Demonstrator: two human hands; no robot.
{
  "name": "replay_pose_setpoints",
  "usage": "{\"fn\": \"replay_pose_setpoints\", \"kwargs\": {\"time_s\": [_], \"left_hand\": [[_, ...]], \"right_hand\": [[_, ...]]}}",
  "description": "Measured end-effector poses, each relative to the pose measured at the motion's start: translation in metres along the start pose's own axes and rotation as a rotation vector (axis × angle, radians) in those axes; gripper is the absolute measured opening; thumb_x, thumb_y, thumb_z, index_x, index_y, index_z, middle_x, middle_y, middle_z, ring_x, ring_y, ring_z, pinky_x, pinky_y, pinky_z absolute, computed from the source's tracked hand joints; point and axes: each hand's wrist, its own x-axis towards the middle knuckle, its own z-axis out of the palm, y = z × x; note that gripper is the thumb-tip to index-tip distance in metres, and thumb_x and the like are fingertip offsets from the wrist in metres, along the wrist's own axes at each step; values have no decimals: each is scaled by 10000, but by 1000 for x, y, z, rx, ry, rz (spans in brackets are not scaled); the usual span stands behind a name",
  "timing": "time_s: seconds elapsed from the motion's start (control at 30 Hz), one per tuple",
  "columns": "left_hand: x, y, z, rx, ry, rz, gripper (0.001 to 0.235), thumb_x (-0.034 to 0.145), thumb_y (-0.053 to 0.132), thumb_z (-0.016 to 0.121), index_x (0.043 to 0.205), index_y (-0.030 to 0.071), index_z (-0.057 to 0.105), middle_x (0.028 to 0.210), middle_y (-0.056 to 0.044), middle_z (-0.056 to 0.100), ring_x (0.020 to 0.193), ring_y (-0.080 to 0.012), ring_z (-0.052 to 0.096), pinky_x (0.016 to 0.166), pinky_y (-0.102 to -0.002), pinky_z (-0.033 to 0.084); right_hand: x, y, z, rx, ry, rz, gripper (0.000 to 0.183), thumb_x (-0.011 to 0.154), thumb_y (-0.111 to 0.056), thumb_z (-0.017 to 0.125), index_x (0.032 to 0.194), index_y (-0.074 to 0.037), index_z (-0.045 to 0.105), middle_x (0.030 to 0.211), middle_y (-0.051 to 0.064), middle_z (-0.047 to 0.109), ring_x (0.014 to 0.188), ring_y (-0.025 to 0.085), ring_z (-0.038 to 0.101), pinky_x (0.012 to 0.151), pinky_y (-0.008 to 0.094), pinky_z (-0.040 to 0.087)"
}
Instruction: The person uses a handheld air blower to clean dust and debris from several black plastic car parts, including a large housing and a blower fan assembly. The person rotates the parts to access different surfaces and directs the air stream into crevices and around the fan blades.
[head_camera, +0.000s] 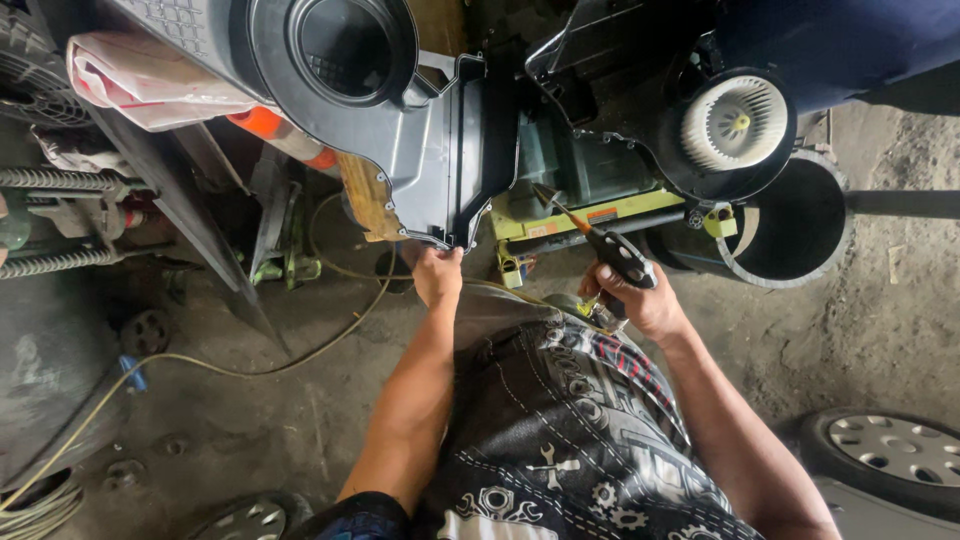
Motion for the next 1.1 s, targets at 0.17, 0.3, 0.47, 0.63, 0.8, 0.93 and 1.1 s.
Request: {"fn": "replay_pose_setpoints", "kwargs": {"time_s": [0.17,0.3,0.47,0.63,0.8,0.93,1.1], "left_hand": [[1,6,-20,10,-18,24,277,803,394,834,870,135,761,905,-108,775,849,-348,730,768,-467,562],[3,-3,-29,-63,29,65,338,802,360,843,955,91,708,891,-95,784,848,-303,749,757,-436,568],[13,-13,-30,-238,105,120,355,797,320,859,920,33,691,887,-106,777,825,-219,772,762,-349,594],[27,-20,-35,-381,91,121,288,902,258,784,982,-2,688,905,-108,785,807,-195,765,756,-324,584],[40,-29,-29,-643,-41,55,273,959,213,727,1018,-48,674,937,-114,788,774,-186,746,722,-320,603],[45,-34,-27,-783,-60,74,320,961,212,704,1104,-69,646,992,-130,772,780,-193,732,706,-324,626],[44,-32,-32,-691,-49,10,383,1027,303,629,1107,-71,642,942,-120,753,741,-201,750,706,-332,602]], "right_hand": [[1,-1,-1,5,9,1,371,965,-404,676,959,-34,700,878,65,751,779,124,658,686,284,521],[2,-3,-2,4,25,13,375,967,-399,677,948,-27,714,864,69,755,783,129,675,684,288,531],[6,-3,-3,-21,15,36,357,980,-374,653,953,-28,734,858,67,765,770,133,681,676,293,535],[9,-2,-1,-56,3,49,351,991,-358,647,941,-24,742,853,68,768,754,134,670,681,300,535],[10,0,0,-67,-8,21,349,988,-360,653,949,-24,739,856,69,766,791,132,687,721,297,544],[11,1,3,-65,-26,10,354,979,-360,657,940,-18,743,849,67,765,795,140,695,727,310,552],[10,1,5,-64,-57,-14,366,987,-359,661,930,-7,739,841,70,760,794,141,685,737,312,548]]}}
